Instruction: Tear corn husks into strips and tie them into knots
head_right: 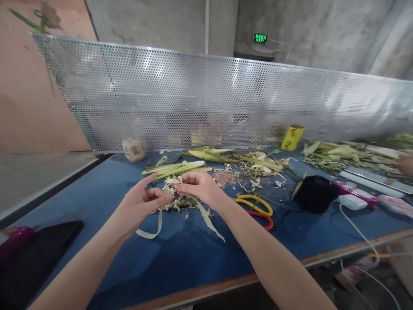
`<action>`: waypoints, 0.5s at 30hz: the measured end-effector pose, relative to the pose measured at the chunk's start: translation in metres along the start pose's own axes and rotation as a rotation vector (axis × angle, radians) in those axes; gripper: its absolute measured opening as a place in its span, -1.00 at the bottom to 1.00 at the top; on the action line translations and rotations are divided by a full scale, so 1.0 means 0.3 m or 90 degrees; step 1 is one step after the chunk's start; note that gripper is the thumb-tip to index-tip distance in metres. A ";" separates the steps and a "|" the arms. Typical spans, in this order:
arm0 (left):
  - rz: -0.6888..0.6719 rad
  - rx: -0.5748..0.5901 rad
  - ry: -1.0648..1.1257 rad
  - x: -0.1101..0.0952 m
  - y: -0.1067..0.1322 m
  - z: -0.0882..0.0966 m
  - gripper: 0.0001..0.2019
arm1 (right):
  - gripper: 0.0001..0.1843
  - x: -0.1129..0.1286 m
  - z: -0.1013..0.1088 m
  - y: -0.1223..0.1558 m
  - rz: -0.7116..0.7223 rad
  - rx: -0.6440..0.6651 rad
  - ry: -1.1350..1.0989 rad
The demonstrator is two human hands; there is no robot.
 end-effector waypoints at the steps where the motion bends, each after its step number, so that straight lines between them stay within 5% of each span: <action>1: -0.001 0.001 -0.005 -0.001 0.000 0.002 -0.02 | -0.82 -0.002 0.001 0.000 0.002 0.005 -0.002; 8: -0.003 0.004 -0.026 0.003 0.000 0.005 -0.14 | -0.74 -0.021 0.006 -0.007 -0.024 0.028 -0.103; 15: 0.020 -0.003 0.036 0.001 0.002 -0.010 -0.06 | -0.77 -0.017 -0.004 -0.004 -0.053 0.026 -0.107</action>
Point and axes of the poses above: each hand's wrist, its own y-axis away from the middle knuckle, its own z-axis out of the back of the hand, x = y × z, the point moved 1 cm from there along -y, towards the middle knuckle, and after that the axes turned 8 degrees about x, right-handed, at the moved point
